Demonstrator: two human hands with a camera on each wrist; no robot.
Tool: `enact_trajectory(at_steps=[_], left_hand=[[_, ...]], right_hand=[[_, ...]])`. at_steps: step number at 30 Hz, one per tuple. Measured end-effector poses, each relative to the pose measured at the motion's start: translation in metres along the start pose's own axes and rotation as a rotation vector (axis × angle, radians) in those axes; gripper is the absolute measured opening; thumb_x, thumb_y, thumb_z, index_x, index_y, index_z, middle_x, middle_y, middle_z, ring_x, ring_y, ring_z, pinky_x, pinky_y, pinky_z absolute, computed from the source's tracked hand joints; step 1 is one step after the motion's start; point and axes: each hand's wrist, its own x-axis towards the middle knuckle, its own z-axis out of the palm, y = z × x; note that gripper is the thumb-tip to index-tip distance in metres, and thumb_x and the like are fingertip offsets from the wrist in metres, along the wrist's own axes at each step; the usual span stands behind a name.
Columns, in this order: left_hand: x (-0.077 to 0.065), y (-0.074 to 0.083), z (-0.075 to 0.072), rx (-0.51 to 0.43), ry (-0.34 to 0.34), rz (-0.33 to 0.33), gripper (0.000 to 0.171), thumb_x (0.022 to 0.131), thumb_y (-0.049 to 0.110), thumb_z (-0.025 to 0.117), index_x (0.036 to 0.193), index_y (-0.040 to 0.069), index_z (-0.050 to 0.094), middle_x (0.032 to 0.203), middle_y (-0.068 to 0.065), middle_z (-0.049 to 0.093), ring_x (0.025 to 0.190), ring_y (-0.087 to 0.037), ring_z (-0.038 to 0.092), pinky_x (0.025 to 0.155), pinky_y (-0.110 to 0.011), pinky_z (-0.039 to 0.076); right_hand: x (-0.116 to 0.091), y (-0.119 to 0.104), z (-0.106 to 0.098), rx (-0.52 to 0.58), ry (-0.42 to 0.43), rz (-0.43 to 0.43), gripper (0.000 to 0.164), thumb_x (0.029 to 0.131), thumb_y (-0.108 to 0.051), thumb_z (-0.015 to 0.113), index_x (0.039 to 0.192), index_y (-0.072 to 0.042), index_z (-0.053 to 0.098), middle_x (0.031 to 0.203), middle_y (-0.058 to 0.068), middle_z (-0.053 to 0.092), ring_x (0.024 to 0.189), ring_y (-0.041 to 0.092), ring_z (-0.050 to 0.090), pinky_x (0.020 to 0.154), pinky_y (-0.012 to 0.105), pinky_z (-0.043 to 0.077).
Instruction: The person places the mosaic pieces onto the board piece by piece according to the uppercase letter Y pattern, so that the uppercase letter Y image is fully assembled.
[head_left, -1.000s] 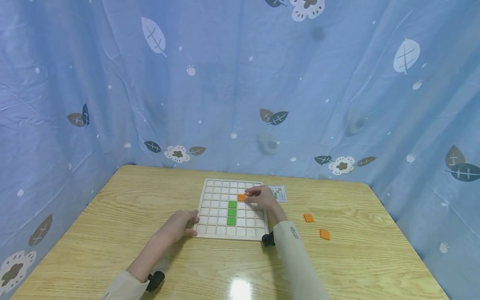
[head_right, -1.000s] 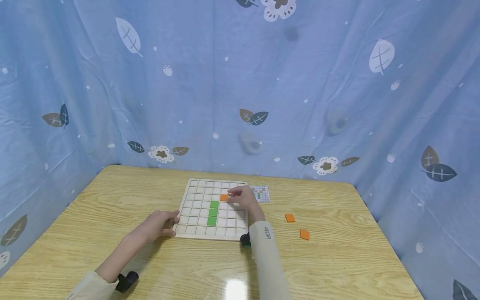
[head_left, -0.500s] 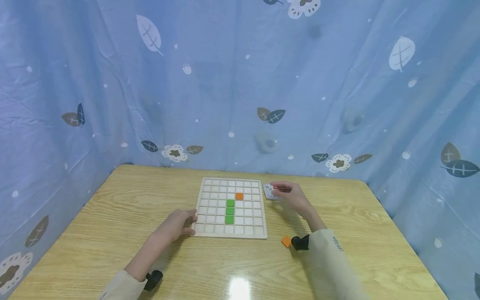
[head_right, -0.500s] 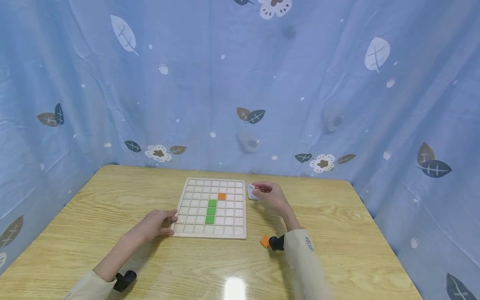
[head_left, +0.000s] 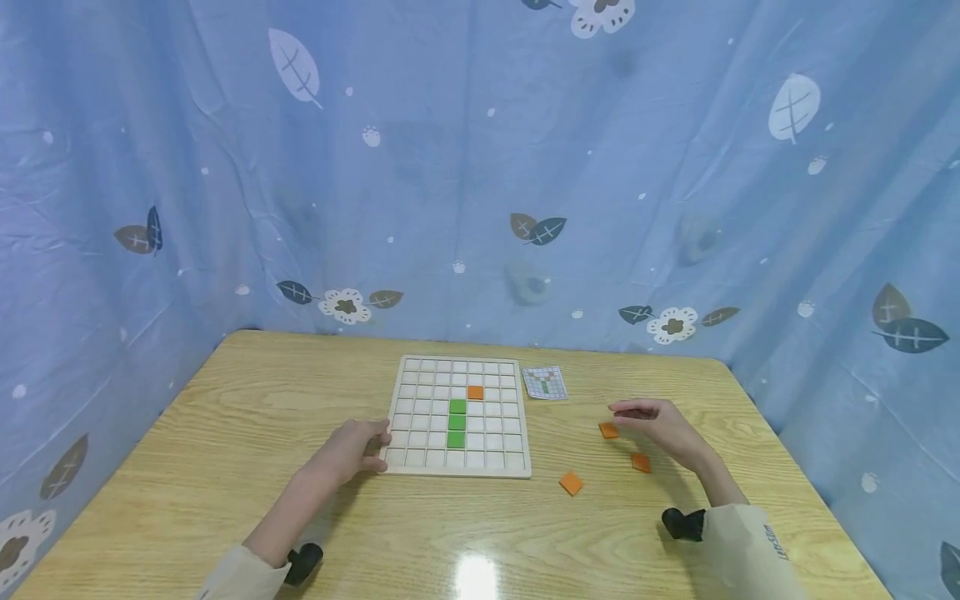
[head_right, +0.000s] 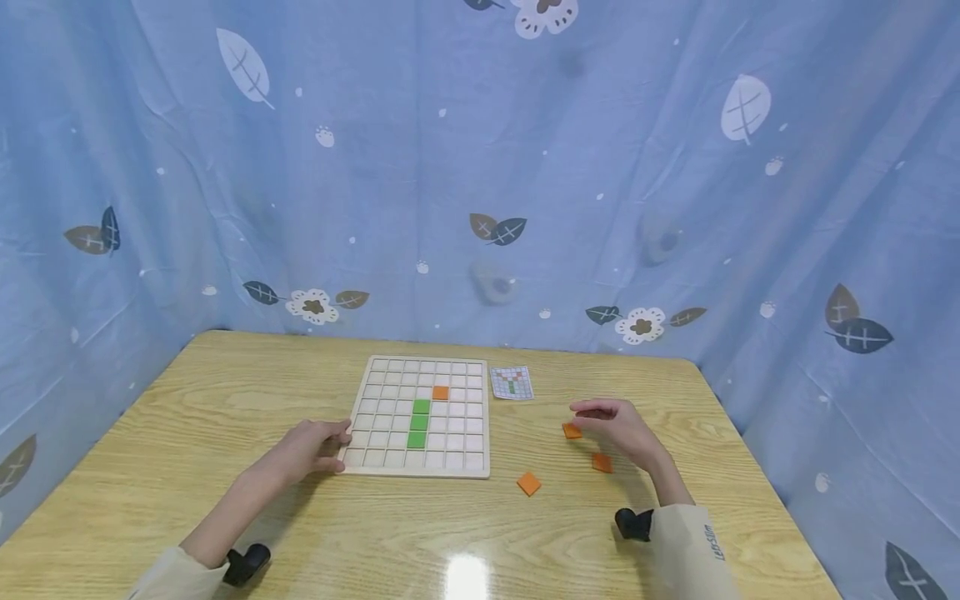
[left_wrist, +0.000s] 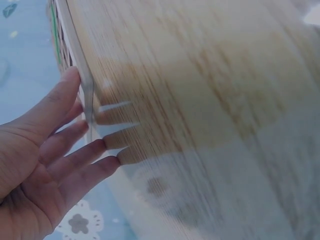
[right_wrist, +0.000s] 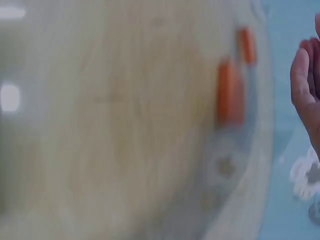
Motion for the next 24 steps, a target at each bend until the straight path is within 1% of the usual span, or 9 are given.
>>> enact_trajectory(at_steps=[2,4,7,8,12,14,16,21,24], left_hand=[[-0.001,0.001,0.0,-0.007,0.0,-0.009,0.034,0.072,0.005,0.08,0.103,-0.003,0.068,0.122,-0.024,0.06,0.12,-0.042,0.051,0.102,-0.051,0.042],[-0.001,0.001,-0.001,-0.007,-0.002,-0.011,0.035,0.072,0.005,0.08,0.104,-0.003,0.068,0.122,-0.024,0.06,0.121,-0.042,0.05,0.102,-0.051,0.042],[-0.001,0.002,-0.001,-0.009,-0.004,-0.022,0.036,0.073,0.005,0.08,0.105,-0.004,0.067,0.124,-0.024,0.06,0.122,-0.042,0.05,0.103,-0.051,0.042],[-0.001,0.002,-0.001,0.0,-0.005,-0.016,0.036,0.073,0.005,0.08,0.105,-0.004,0.067,0.123,-0.024,0.06,0.121,-0.042,0.05,0.102,-0.051,0.042],[-0.001,0.002,-0.002,0.004,-0.006,-0.018,0.035,0.073,0.005,0.08,0.104,-0.003,0.068,0.124,-0.024,0.059,0.121,-0.042,0.05,0.102,-0.052,0.042],[-0.002,0.002,-0.002,0.002,-0.005,-0.018,0.034,0.073,0.005,0.08,0.104,-0.002,0.068,0.124,-0.024,0.059,0.121,-0.042,0.05,0.102,-0.052,0.042],[-0.002,0.001,-0.001,0.006,-0.006,-0.008,0.033,0.073,0.005,0.08,0.103,-0.002,0.068,0.124,-0.025,0.059,0.121,-0.042,0.05,0.101,-0.052,0.042],[-0.001,0.0,0.0,0.011,-0.003,0.002,0.032,0.073,0.005,0.08,0.102,-0.002,0.068,0.125,-0.026,0.058,0.121,-0.042,0.05,0.101,-0.051,0.043],[-0.001,0.0,0.0,0.006,-0.002,-0.007,0.033,0.073,0.005,0.079,0.103,-0.003,0.068,0.125,-0.026,0.058,0.121,-0.042,0.05,0.102,-0.051,0.042]], right_hand=[[-0.008,0.007,-0.007,-0.004,-0.024,0.01,0.047,0.093,-0.017,0.064,0.129,0.01,0.053,0.131,0.028,0.053,0.101,0.005,0.062,0.089,0.03,0.054],[-0.016,0.012,-0.014,-0.01,-0.054,0.007,0.047,0.094,-0.015,0.063,0.13,0.012,0.05,0.132,0.03,0.051,0.102,0.004,0.062,0.087,0.025,0.053],[-0.025,0.017,-0.021,-0.015,-0.091,0.017,0.047,0.094,-0.013,0.062,0.13,0.014,0.048,0.132,0.031,0.05,0.101,0.004,0.062,0.085,0.023,0.054],[-0.027,0.018,-0.022,-0.021,-0.105,0.018,0.047,0.094,-0.012,0.062,0.13,0.015,0.048,0.132,0.032,0.05,0.101,0.004,0.062,0.085,0.022,0.054],[-0.034,0.024,-0.023,-0.067,-0.142,0.021,0.046,0.09,-0.012,0.068,0.126,0.012,0.054,0.127,0.03,0.054,0.102,0.002,0.061,0.084,0.02,0.053],[-0.036,0.027,-0.021,-0.1,-0.151,0.002,0.045,0.087,-0.013,0.071,0.123,0.01,0.058,0.125,0.029,0.055,0.103,0.001,0.06,0.085,0.017,0.052],[-0.037,0.029,-0.018,-0.145,-0.142,-0.032,0.044,0.085,-0.014,0.074,0.12,0.009,0.061,0.122,0.028,0.058,0.103,-0.001,0.06,0.086,0.015,0.051],[-0.037,0.031,-0.014,-0.27,-0.099,-0.145,0.036,0.082,-0.012,0.076,0.11,0.008,0.066,0.112,0.026,0.063,0.098,0.0,0.062,0.081,0.018,0.054],[-0.038,0.03,-0.013,-0.326,-0.08,-0.175,0.031,0.083,-0.012,0.075,0.107,0.005,0.068,0.107,0.022,0.065,0.093,0.004,0.063,0.077,0.021,0.056]])
